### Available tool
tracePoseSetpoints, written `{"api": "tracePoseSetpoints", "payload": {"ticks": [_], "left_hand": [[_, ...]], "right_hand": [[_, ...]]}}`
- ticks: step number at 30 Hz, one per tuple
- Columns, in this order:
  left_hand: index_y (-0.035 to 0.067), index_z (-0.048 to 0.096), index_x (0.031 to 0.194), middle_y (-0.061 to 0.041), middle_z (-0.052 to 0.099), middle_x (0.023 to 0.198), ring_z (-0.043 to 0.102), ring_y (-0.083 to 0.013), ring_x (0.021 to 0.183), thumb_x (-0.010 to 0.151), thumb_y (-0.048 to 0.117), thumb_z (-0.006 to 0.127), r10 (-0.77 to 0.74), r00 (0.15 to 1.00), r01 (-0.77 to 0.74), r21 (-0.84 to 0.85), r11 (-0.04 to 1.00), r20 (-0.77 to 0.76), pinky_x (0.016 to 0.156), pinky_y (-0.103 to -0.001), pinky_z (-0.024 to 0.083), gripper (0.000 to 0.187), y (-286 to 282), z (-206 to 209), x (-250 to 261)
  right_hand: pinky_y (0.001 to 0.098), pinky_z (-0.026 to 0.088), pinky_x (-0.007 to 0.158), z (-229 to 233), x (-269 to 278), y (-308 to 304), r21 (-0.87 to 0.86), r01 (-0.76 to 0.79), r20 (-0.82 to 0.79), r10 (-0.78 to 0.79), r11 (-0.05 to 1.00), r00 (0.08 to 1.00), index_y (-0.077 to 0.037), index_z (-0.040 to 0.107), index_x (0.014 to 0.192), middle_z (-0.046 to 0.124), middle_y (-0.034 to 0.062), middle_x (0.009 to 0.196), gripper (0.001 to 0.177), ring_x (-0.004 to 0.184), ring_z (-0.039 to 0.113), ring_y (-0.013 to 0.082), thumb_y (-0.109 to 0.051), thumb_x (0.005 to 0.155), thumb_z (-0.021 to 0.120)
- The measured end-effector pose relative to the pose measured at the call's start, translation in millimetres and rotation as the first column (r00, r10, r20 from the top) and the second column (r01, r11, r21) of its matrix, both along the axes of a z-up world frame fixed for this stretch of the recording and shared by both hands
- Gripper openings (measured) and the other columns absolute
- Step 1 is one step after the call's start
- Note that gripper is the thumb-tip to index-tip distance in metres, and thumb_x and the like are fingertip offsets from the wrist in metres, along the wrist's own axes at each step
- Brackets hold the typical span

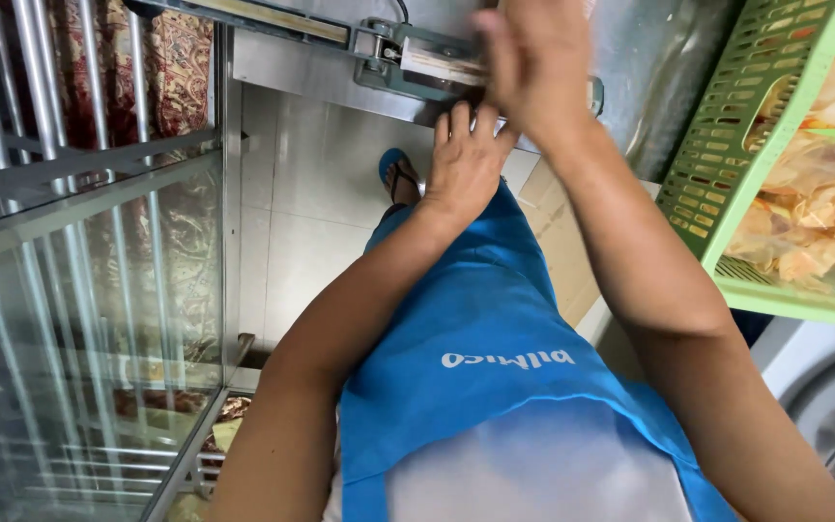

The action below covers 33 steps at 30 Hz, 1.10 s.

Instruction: Sealing plastic bags filled with snacks using a manual heat sealer and placing them into a storage basket.

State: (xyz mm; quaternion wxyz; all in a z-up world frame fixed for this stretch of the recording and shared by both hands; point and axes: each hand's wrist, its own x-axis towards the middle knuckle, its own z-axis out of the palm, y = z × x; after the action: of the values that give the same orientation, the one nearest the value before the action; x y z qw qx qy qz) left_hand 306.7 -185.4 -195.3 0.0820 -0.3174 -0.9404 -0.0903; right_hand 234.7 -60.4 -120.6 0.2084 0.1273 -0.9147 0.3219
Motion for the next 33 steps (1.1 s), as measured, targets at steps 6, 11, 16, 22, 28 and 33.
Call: {"api": "tracePoseSetpoints", "payload": {"ticks": [6,11,16,22,28,33], "left_hand": [[0.025,0.071,0.115,-0.015,0.058,0.109,0.053,-0.0392,0.096,0.083,0.011,0.064,0.022,1.000,-0.021,0.041,0.999,-0.018,0.081,-0.045,0.046,0.035,8,3,-2],[0.026,0.071,0.113,-0.013,0.059,0.108,0.054,-0.0384,0.094,0.083,0.013,0.064,0.063,0.997,-0.061,0.040,0.997,-0.052,0.080,-0.045,0.045,0.034,4,2,-5],[0.027,0.072,0.111,-0.011,0.060,0.107,0.055,-0.0375,0.091,0.082,0.015,0.065,0.096,0.993,-0.094,0.042,0.995,-0.067,0.078,-0.044,0.045,0.032,3,-7,0],[0.031,0.024,0.161,-0.007,0.052,0.153,0.056,-0.0303,0.099,0.093,0.020,0.066,0.045,0.996,-0.058,-0.168,0.984,-0.077,0.089,-0.043,0.049,0.080,4,-6,5],[0.036,0.038,0.156,-0.005,0.051,0.143,0.055,-0.0308,0.101,0.093,0.023,0.069,0.025,0.998,-0.035,-0.187,0.982,-0.060,0.092,-0.043,0.051,0.071,0,1,6],[0.036,0.044,0.150,-0.004,0.052,0.139,0.055,-0.0308,0.098,0.089,0.023,0.068,0.030,0.998,-0.039,-0.146,0.989,-0.059,0.089,-0.044,0.051,0.067,3,-1,7]], "right_hand": [[0.0500,0.045,0.061,-39,-71,-125,0.077,-0.320,0.235,0.295,0.944,0.926,-0.004,0.059,0.106,0.066,0.0191,0.099,0.030,0.084,0.063,0.0422,-0.015,0.091,0.082],[0.0486,0.037,0.048,-44,-83,-154,0.166,-0.365,0.231,0.324,0.916,0.917,-0.004,0.059,0.093,0.062,0.0194,0.093,0.021,0.075,0.058,0.0414,0.009,0.080,0.069],[0.0459,0.041,0.069,-14,-50,-101,-0.097,-0.243,0.267,0.261,0.965,0.928,-0.003,0.057,0.100,0.064,0.0174,0.090,0.021,0.080,0.059,0.0336,-0.017,0.098,0.073],[0.0438,0.056,0.084,107,54,48,-0.453,-0.130,0.182,0.235,0.882,0.955,0.012,0.052,0.124,0.067,0.0308,0.112,0.087,0.097,0.068,0.0369,-0.072,0.108,0.035],[0.0408,0.034,0.059,24,58,90,0.196,0.157,0.369,-0.221,0.968,0.903,-0.005,0.064,0.087,0.051,0.0058,0.069,0.044,0.065,0.043,0.0176,-0.023,0.126,0.069],[0.0518,0.037,0.048,-11,51,86,0.528,0.135,0.249,-0.304,0.839,0.919,-0.009,0.052,0.080,0.058,0.0174,0.063,0.057,0.054,0.053,0.0480,-0.040,0.126,0.065]]}}
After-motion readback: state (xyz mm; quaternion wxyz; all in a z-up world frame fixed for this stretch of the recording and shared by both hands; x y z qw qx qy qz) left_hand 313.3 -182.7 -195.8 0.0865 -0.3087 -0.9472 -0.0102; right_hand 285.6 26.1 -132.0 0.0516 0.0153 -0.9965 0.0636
